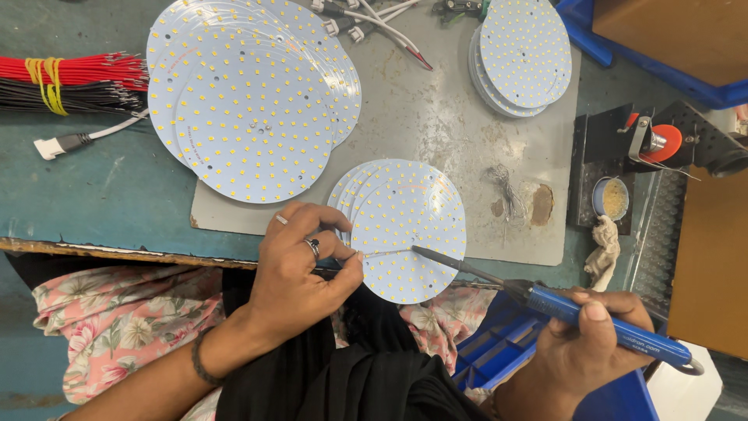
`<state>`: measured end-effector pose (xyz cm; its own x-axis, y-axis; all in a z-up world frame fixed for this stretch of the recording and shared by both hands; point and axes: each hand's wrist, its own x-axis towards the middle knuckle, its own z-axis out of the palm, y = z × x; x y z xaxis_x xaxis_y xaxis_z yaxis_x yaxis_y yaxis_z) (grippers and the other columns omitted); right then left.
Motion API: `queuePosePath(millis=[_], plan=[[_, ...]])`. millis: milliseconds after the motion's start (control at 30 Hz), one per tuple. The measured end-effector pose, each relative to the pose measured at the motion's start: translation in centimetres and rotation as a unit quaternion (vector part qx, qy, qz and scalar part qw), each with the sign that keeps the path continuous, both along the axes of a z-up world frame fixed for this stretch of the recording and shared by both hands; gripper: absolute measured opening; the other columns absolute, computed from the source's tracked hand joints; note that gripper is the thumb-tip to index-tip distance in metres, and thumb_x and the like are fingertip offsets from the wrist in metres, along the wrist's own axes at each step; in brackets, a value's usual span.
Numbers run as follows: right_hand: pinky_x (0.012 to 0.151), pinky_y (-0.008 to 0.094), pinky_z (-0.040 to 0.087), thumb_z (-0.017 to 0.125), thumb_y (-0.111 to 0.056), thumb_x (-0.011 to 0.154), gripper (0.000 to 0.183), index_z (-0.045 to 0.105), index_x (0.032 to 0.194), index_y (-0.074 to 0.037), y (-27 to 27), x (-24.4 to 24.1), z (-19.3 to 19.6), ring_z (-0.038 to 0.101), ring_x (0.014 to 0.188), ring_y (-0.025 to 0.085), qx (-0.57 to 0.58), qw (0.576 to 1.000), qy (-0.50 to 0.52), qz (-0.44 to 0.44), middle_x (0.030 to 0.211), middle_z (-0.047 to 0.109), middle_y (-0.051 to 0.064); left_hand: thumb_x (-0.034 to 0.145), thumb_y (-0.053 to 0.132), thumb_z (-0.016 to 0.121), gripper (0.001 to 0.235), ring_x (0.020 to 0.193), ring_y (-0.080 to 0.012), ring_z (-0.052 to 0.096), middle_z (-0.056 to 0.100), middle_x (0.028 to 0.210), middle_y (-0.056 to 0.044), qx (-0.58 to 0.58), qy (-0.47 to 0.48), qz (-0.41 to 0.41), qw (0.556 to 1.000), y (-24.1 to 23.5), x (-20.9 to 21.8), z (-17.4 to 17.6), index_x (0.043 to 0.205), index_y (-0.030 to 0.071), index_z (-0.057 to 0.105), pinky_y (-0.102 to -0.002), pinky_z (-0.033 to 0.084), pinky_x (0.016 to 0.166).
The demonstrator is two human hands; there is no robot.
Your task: The person uses a soldering iron to attach wires to circular LED modules. They repeatedly heat the contact points and apply solder to secure the connections, handling the modules and wires by hand throughout the process.
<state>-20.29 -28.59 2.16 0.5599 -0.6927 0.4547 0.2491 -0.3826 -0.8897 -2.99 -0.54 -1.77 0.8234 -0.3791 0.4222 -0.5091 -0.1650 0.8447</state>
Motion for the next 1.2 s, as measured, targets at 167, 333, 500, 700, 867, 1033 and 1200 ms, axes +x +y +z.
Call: queuePosePath(millis=[167, 333, 500, 700, 867, 1033, 1200], plan=[[0.041, 0.02, 0.041, 0.066, -0.012, 0.1, 0.028, 0.052, 0.083, 0.005, 0.4, 0.1, 0.4, 0.05, 0.045, 0.011, -0.013, 1.0, -0.003, 0.008, 0.07, 0.058, 0.014, 0.074, 0.011, 0.079, 0.014, 0.094, -0.0253, 0.063, 0.069, 0.1, -0.005, -0.002, -0.013, -0.003, 1.0, -0.2, 0.0, 0.1, 0.072, 0.008, 0.066, -0.041, 0.045, 0.089], [0.04, 0.019, 0.039, 0.066, -0.013, 0.101, 0.03, 0.053, 0.082, 0.006, 0.6, 0.2, 0.8, 0.05, 0.045, 0.01, -0.043, 0.999, 0.021, -0.004, 0.069, 0.057, 0.014, 0.074, 0.011, 0.08, 0.015, 0.093, -0.0248, 0.063, 0.069, 0.1, -0.005, 0.0, -0.028, -0.001, 1.0, -0.2, 0.1, 0.2, 0.073, 0.008, 0.066, -0.041, 0.044, 0.089], [0.038, 0.019, 0.039, 0.066, -0.015, 0.099, 0.029, 0.054, 0.083, 0.005, 0.4, 0.1, 0.9, 0.051, 0.043, 0.01, -0.08, 0.996, 0.033, 0.002, 0.066, 0.058, 0.014, 0.073, 0.011, 0.08, 0.015, 0.094, -0.0261, 0.063, 0.069, 0.099, -0.006, 0.004, -0.04, 0.0, 0.999, -0.3, 0.1, 0.5, 0.073, 0.009, 0.066, -0.041, 0.044, 0.088], [0.049, 0.024, 0.047, 0.072, -0.01, 0.1, 0.027, 0.055, 0.087, 0.005, 0.8, -0.3, 0.7, 0.062, 0.061, 0.017, -0.089, 0.995, -0.026, 0.029, 0.075, 0.058, 0.015, 0.079, 0.007, 0.077, 0.011, 0.094, -0.0251, 0.064, 0.068, 0.1, -0.007, -0.038, -0.004, 0.016, 0.999, 0.5, 0.4, 0.2, 0.082, 0.006, 0.067, -0.038, 0.049, 0.085], [0.046, 0.026, 0.05, 0.064, -0.01, 0.101, 0.018, 0.052, 0.094, 0.001, 0.0, 0.8, 1.5, 0.06, 0.053, 0.014, -0.294, 0.955, -0.016, -0.031, 0.081, 0.049, 0.016, 0.093, 0.011, 0.068, 0.008, 0.083, -0.0169, 0.068, 0.074, 0.107, -0.007, -0.098, 0.186, -0.112, 0.971, 2.0, 0.2, 0.1, 0.095, 0.004, 0.066, -0.029, 0.054, 0.074], [0.042, 0.026, 0.04, 0.063, -0.013, 0.094, 0.024, 0.046, 0.088, 0.001, 0.4, 0.6, 1.2, 0.044, 0.042, 0.013, -0.071, 0.996, -0.051, -0.019, 0.07, 0.049, 0.01, 0.094, 0.019, 0.065, 0.016, 0.071, -0.0169, 0.068, 0.076, 0.128, -0.005, 0.008, 0.312, -0.387, 0.868, 2.3, -1.2, 0.3, 0.09, 0.003, 0.064, -0.031, 0.056, 0.07], [0.045, 0.026, 0.042, 0.063, -0.014, 0.095, 0.022, 0.046, 0.095, 0.0, -0.1, 0.1, 0.8, 0.046, 0.044, 0.013, -0.064, 0.997, -0.043, -0.023, 0.07, 0.048, 0.01, 0.097, 0.015, 0.063, 0.014, 0.105, -0.0263, 0.071, 0.071, 0.12, -0.017, -0.05, 0.238, -0.423, 0.873, 1.9, -1.3, -0.2, 0.093, 0.002, 0.059, -0.036, 0.056, 0.085]])
